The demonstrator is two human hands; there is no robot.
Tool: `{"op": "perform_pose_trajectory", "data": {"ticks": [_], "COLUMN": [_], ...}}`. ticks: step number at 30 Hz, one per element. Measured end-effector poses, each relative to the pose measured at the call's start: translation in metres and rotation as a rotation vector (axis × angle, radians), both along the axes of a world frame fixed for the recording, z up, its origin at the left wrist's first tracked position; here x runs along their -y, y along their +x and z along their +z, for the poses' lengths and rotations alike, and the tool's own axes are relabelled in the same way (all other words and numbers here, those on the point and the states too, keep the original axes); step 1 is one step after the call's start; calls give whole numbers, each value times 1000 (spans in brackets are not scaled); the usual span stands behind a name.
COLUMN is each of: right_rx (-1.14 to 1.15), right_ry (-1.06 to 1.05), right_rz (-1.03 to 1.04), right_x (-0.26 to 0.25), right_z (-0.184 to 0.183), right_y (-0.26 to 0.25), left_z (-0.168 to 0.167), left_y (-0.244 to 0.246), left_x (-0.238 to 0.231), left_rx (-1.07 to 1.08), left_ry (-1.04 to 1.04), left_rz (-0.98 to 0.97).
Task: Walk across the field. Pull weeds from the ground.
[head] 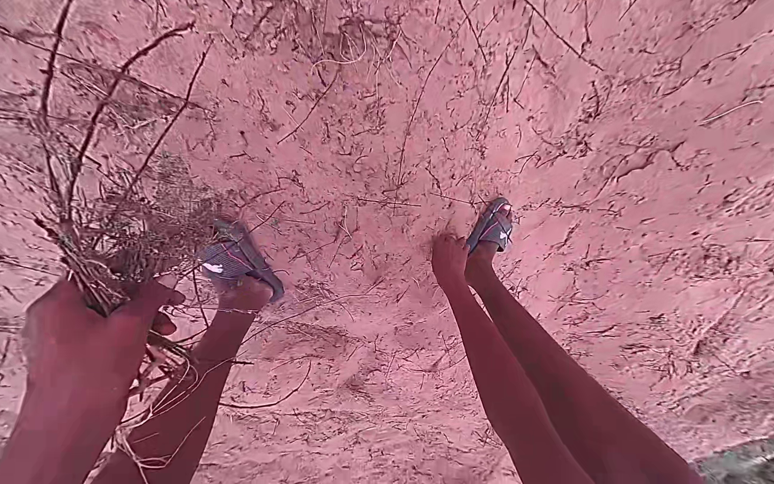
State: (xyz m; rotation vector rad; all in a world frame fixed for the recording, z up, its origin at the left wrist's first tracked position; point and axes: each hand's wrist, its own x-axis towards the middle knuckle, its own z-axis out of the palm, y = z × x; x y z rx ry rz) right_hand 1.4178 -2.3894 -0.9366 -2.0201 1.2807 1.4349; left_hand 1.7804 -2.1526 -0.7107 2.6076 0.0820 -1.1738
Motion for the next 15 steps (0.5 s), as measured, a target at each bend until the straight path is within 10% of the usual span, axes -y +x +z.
{"op": "perform_pose_trajectory", "data": {"ticks": [7, 15], "right_rx": [46, 20], "right_ry": [16, -90], "right_rz": [-464, -486], "right_x": [-19, -40], "right_z": [22, 39], "right_y": [-12, -5], "left_z": [4, 21], "left_y": [-7, -12], "left_x": [32, 66], "left_rx": [-29, -44], "left_ry": [-81, -80], "left_rz": [7, 19]}}
